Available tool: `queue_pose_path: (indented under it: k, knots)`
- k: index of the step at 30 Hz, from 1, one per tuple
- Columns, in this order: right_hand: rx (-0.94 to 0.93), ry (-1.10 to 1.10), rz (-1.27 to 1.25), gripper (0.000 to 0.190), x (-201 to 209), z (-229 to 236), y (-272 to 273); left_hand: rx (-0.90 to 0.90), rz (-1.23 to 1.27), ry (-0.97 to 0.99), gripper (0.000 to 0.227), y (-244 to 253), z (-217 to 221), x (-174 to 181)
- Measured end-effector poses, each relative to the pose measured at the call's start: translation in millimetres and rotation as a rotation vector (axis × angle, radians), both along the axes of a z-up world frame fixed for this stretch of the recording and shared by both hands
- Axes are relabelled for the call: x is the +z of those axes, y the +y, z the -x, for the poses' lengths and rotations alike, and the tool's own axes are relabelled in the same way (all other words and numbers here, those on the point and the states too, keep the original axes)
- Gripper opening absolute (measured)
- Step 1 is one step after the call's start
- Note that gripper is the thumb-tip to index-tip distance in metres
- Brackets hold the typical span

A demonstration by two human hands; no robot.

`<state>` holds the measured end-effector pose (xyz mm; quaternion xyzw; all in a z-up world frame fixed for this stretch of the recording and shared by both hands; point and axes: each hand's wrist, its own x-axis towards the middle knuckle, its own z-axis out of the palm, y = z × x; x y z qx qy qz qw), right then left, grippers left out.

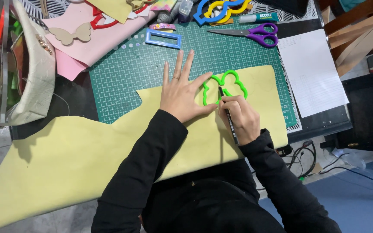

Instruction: Tracing decorative patterns onto yellow leather using a stencil and pencil.

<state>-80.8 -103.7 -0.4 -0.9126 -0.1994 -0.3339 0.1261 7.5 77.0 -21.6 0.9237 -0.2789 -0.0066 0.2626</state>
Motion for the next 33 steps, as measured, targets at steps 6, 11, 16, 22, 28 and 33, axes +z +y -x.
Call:
queue_pose_path:
  k: [6, 11, 16, 22, 28, 33]
  knots:
    - [0.002, 0.018, 0.000, 0.020, 6, -6, 3, 0.008, 0.005, -0.005, 0.081, -1, -1, -3]
    - [0.027, 0.070, -0.053, 0.019, 14, -11, 9, 0.016, -0.004, 0.012, 0.078, -1, 0, 1]
    - [0.058, 0.111, -0.120, 0.018, 17, -14, 10, 0.019, -0.006, 0.007, 0.076, -1, 1, 1]
    - [0.075, 0.134, -0.132, 0.018, 10, -15, 6, 0.023, -0.004, -0.004, 0.075, -2, 1, 0]
    - [0.126, 0.169, -0.216, 0.017, 14, -15, 8, 0.027, -0.009, -0.007, 0.073, -3, 0, -1]
    - [0.143, 0.250, -0.687, 0.010, 9, -16, -12, 0.011, 0.002, 0.015, 0.080, -1, 1, 0]
